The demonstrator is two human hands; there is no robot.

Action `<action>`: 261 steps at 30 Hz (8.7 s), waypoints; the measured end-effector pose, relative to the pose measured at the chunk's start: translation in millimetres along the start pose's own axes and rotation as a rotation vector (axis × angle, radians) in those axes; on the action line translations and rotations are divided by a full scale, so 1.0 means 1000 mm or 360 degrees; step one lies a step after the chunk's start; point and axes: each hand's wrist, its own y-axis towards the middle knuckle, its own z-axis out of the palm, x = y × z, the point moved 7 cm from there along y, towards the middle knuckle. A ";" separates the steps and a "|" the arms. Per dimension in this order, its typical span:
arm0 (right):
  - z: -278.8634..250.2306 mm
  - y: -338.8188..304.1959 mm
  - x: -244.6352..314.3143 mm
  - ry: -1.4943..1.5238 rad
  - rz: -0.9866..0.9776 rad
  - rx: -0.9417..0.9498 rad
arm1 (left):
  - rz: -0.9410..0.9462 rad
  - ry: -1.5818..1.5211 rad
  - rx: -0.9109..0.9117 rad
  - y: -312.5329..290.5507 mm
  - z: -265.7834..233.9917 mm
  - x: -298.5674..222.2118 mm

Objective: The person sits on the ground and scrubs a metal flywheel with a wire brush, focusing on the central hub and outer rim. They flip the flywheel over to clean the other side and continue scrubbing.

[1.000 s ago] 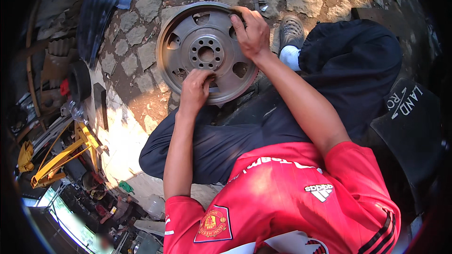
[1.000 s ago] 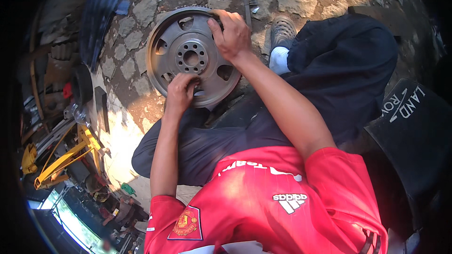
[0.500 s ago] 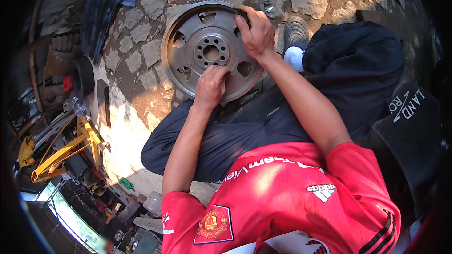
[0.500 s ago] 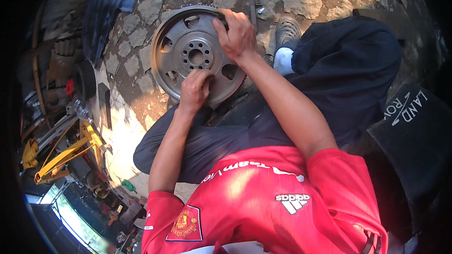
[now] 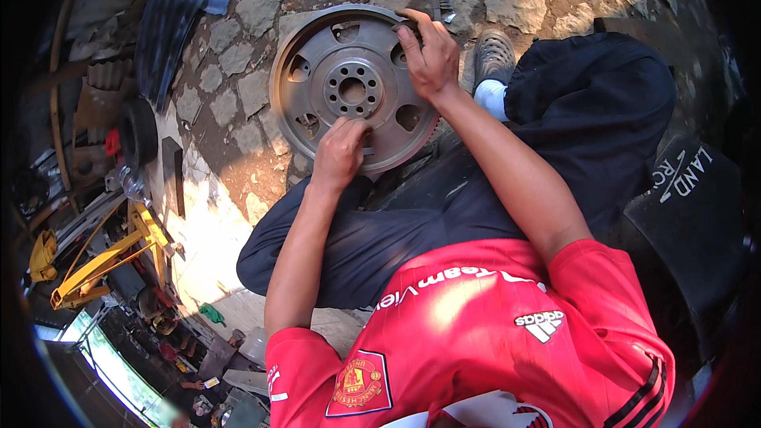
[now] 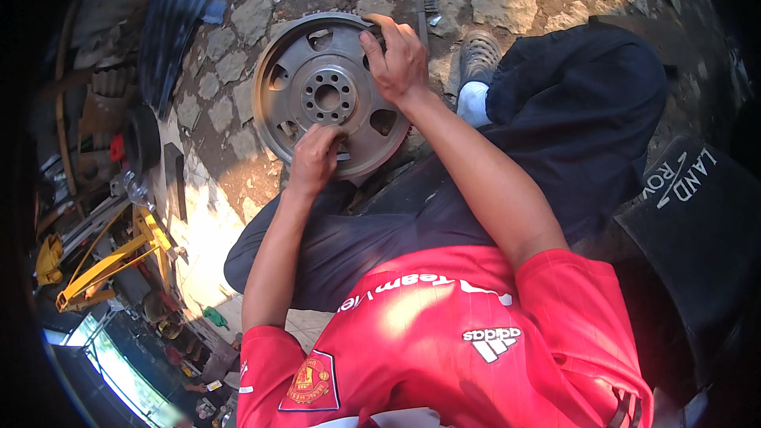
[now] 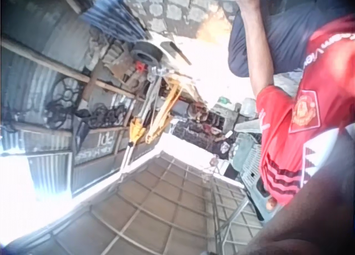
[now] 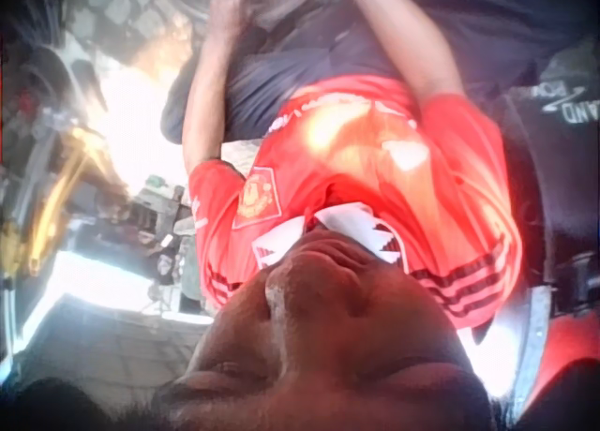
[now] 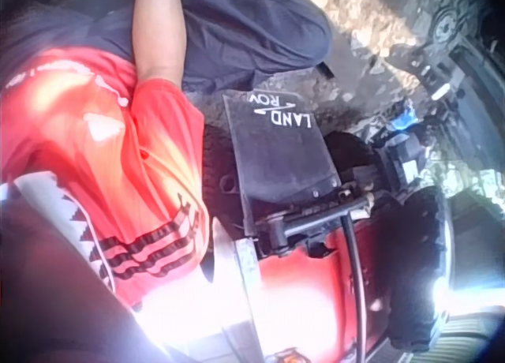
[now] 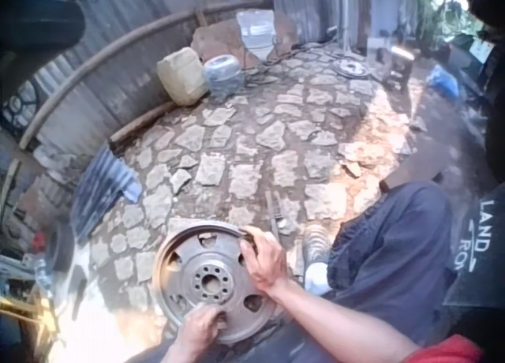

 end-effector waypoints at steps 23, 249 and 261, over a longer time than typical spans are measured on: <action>-0.007 -0.001 -0.007 0.0025 -0.0025 -0.0134 | -0.0187 0.0188 0.0015 -0.004 0.004 -0.002; 0.000 -0.010 -0.019 -0.0104 0.0173 -0.0085 | -0.0133 0.0002 -0.0074 0.014 0.054 -0.047; 0.004 -0.002 -0.034 -0.0050 0.0234 -0.0045 | -0.0914 0.0024 -0.0779 -0.040 -0.003 -0.019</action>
